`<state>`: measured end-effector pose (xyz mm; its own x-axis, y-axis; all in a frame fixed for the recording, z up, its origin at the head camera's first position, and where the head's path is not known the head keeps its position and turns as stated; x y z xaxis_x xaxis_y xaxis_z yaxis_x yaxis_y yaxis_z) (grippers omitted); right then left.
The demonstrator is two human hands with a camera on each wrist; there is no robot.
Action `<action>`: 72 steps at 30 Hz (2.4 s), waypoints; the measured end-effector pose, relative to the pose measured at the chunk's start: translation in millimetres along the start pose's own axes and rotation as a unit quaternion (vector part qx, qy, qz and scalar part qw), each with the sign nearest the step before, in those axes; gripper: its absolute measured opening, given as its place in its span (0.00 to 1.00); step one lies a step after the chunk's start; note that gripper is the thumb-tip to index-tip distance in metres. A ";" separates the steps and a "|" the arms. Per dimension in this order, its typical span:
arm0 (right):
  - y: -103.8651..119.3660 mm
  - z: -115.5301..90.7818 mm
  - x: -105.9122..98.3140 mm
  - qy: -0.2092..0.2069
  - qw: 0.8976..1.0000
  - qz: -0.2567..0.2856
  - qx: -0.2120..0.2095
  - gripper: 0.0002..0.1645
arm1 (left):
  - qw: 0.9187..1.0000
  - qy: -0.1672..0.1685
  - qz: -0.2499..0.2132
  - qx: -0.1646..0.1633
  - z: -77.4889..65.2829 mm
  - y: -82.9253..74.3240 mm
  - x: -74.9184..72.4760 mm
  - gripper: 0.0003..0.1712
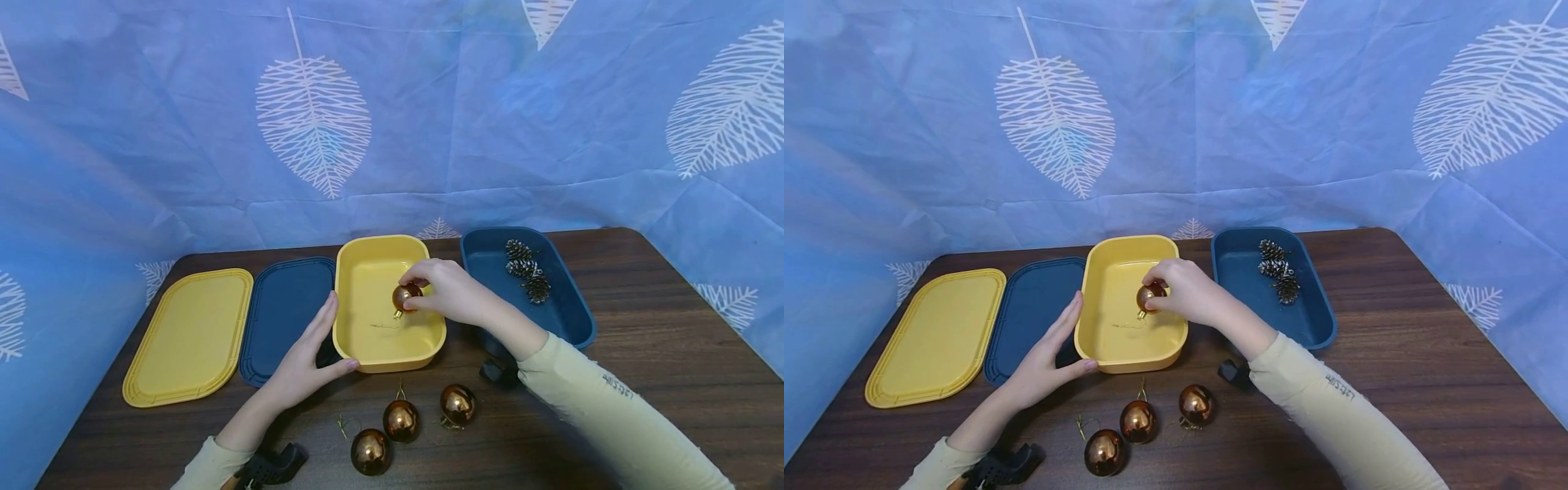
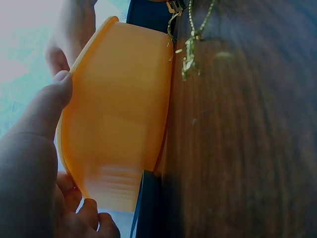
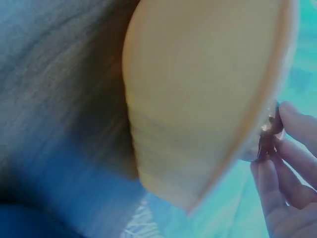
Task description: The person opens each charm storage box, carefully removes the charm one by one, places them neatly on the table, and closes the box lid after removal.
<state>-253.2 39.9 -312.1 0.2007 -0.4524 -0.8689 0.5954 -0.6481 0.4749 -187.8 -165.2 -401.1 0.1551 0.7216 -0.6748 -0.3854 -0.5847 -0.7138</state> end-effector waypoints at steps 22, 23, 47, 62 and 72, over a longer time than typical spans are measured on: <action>3.6 -96.9 -31.5 -0.037 0.999 -0.010 -0.038 0.20 | 1.000 0.006 -0.013 -0.003 0.0 -3.3 -0.8 0.55; 2.8 -99.6 -31.9 -0.033 0.999 -0.010 -0.039 0.20 | 1.000 0.006 -0.015 -0.001 0.1 -3.4 -0.8 0.55; -9.7 -150.1 -11.9 0.023 0.997 0.013 -0.071 0.24 | 1.000 0.008 -0.016 -0.005 -0.6 -2.2 0.9 0.56; -18.2 -156.5 3.6 0.035 0.996 0.015 -0.082 0.25 | 0.999 0.016 -0.032 -0.010 -3.9 -35.7 -9.9 0.54; -23.3 -156.4 8.7 0.043 0.997 0.010 -0.068 0.25 | 0.999 0.015 -0.041 -0.017 -4.2 -35.2 -9.5 0.54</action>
<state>-143.6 146.9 -352.5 0.2767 -0.4069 -0.8706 0.6896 -0.5469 0.4747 -171.9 -153.0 -370.3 0.2116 0.7565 -0.6189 -0.3391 -0.5370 -0.7724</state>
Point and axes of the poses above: each hand's wrist, its own z-axis towards the middle knuckle, its own x-axis out of the palm, y = z × x, the point moved 6 cm from there along z, towards the middle knuckle, and after that the axes turned 1 degree about z, right-handed, at the moved point
